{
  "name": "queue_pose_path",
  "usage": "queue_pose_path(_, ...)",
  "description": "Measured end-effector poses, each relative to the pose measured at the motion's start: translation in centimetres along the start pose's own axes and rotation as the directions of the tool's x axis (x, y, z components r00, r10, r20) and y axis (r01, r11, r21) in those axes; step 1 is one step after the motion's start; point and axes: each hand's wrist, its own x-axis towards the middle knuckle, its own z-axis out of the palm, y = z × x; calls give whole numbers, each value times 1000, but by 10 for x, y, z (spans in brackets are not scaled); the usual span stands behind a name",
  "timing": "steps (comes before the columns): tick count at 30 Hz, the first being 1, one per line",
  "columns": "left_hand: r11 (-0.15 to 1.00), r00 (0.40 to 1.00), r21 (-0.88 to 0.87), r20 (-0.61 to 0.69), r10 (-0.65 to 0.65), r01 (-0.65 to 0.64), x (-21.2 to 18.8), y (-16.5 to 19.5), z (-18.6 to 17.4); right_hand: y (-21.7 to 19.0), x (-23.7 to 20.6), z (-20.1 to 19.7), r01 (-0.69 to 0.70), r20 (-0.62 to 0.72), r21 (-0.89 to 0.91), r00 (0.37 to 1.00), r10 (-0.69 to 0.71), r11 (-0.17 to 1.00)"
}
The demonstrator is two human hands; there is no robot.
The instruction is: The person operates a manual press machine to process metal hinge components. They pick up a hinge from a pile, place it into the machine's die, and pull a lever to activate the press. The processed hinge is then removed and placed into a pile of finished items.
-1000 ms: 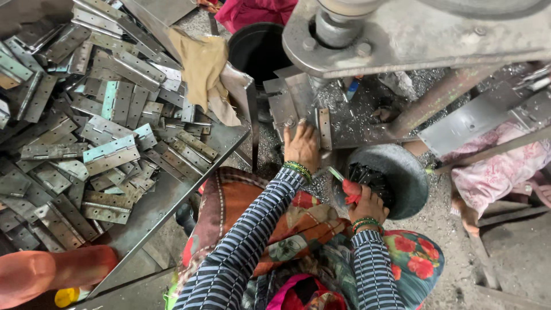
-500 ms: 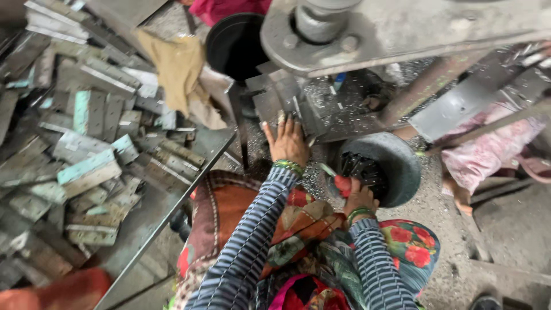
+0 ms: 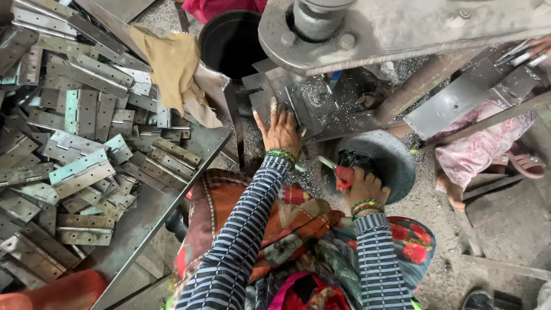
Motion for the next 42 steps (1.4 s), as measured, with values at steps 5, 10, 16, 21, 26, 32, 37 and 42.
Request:
queue_pose_path(5,999,1000,37,-23,-15,16,6,1,4,-11,-7,42,-33,51,130,998,26,991)
queue_pose_path(10,993,997,-113,-68,-40,32,-3,-2,2,-8,2,35,-78,150,93,987,64,993)
queue_pose_path(16,993,999,-113,-4,-36,35,-2,-2,0,4,7,-3,-16,89,-8,996,17,1000)
queue_pose_path(21,999,993,-39,-115,7,-11,-4,-2,2,-6,-5,30,-55,111,65,993,48,996)
queue_pose_path(26,991,1000,-135,-16,0,-2,-11,-2,-2,-14,-9,44,-51,68,114,997,43,992)
queue_pose_path(32,999,999,-27,26,-29,29,12,-3,-5,0,5,7,-21,77,7,997,21,1000)
queue_pose_path(37,995,997,93,72,-31,25,34,-2,-6,-5,-1,11,-35,-12,-25,999,35,999)
queue_pose_path(42,998,1000,58,-12,-26,27,33,-4,-4,-19,-15,52,-92,-17,53,995,93,994)
